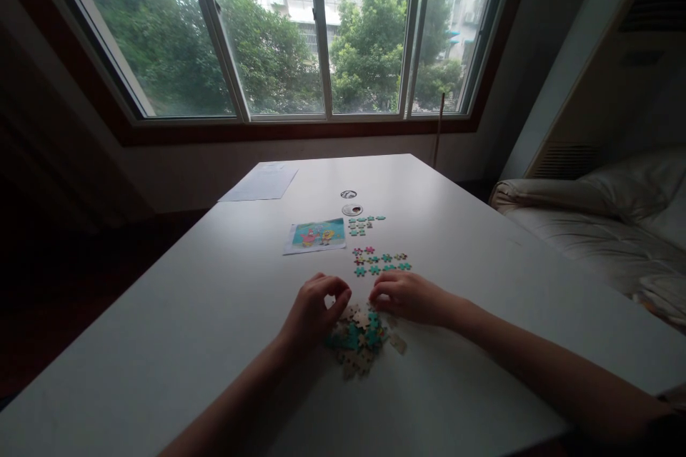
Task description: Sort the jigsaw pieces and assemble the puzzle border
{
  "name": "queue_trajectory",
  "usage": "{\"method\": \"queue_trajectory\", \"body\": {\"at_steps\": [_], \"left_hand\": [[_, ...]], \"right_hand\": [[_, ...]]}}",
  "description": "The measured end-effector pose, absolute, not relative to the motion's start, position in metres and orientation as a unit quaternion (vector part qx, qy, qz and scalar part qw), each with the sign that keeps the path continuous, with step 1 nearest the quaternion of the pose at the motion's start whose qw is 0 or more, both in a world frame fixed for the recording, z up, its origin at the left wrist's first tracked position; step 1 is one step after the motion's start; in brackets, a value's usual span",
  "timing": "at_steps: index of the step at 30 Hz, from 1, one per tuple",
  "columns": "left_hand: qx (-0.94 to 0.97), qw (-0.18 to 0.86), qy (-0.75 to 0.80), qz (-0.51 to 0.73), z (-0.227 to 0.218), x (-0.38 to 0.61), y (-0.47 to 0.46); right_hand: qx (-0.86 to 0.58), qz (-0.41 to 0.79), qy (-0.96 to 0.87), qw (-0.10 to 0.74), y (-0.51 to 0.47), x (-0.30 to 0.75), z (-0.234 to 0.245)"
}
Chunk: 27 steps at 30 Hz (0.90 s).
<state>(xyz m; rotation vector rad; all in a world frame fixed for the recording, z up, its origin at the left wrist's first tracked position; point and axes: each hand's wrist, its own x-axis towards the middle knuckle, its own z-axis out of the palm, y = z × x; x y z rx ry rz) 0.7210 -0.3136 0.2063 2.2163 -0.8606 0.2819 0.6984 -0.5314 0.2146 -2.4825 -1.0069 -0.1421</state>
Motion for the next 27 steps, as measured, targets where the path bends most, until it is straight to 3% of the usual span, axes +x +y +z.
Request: {"method": "queue_trajectory", "body": {"at_steps": [14, 20, 27], "left_hand": [[0.863, 0.361, -0.338, 0.105, 0.2078, 0.7199, -0.3147], [0.862, 0.360, -0.339, 0.106, 0.2086, 0.7205, -0.3159], [0.863, 0.361, -0.339, 0.104, 0.2085, 0.7196, -0.3163]], "right_hand": [[-0.879, -0.124, -0.453, 0.075, -0.5296, 0.6975, 0.2180], [-0.882, -0.104, -0.447, 0.105, -0.5320, 0.6998, 0.2192], [-0.898, -0.125, -0.419, 0.043, -0.5314, 0.7001, 0.2185]]}}
